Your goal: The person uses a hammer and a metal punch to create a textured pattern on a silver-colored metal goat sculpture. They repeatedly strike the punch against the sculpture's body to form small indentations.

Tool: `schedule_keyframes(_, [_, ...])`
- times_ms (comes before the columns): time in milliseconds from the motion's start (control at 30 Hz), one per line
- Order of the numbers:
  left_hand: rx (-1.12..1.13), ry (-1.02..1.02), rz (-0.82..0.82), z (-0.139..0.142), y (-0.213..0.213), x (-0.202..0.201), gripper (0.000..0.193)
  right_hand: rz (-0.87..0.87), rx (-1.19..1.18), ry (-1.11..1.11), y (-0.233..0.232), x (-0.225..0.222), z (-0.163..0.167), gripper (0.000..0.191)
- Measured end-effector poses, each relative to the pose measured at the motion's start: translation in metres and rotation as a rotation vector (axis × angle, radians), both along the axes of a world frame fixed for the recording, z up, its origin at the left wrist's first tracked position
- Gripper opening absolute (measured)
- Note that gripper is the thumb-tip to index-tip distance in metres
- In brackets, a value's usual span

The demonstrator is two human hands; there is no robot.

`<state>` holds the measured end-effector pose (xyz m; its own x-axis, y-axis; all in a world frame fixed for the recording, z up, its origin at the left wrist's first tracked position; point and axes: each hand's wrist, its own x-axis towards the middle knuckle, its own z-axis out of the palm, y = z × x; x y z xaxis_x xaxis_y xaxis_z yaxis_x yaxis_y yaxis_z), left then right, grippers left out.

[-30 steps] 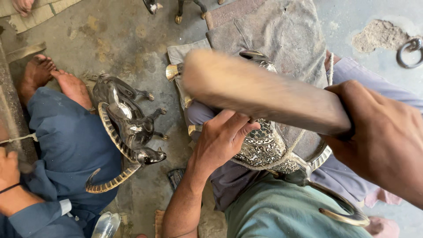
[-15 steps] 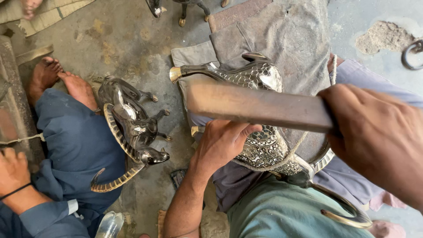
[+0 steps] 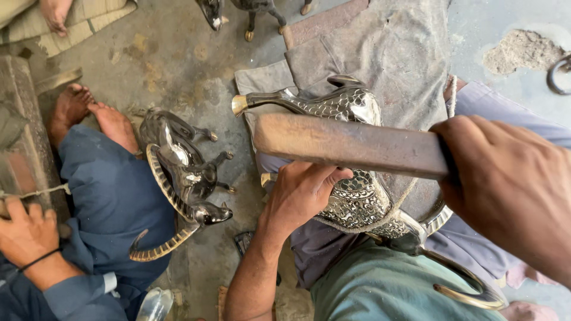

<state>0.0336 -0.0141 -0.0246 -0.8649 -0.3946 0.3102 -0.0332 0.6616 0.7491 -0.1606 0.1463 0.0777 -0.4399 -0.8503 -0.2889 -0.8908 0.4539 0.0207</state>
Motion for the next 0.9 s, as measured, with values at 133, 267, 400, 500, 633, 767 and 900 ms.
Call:
schedule_keyframes(133, [0.081,-0.026,0.015,0.003,0.000,0.001,0.032,-0.150,-0.426,-0.289,0.007,0.001,0.002,0.050])
schedule_keyframes(267, [0.071,-0.019,0.023,0.006,0.004,0.001,0.021,-0.132,-0.118,-0.142,0.015,-0.005,-0.006,0.051])
schedule_keyframes(400, [0.277,0.113,0.190,0.010,0.016,0.001,0.021,-0.132,-0.387,-0.214,0.022,-0.013,-0.013,0.055])
schedule_keyframes(500, [0.326,0.068,0.206,0.012,0.019,-0.003,0.025,-0.274,-0.418,-0.344,0.024,-0.021,-0.019,0.064])
schedule_keyframes(633, [0.200,0.044,0.138,0.012,0.021,-0.010,0.030,-0.259,-0.443,-0.387,0.025,-0.032,-0.024,0.055])
schedule_keyframes(767, [0.078,0.019,0.152,0.012,0.026,-0.012,0.028,-0.199,-0.616,-0.453,0.024,-0.035,-0.017,0.053])
schedule_keyframes(900, [0.086,0.008,0.158,0.013,0.029,-0.013,0.027,-0.368,-0.569,-0.524,0.013,-0.030,-0.002,0.049])
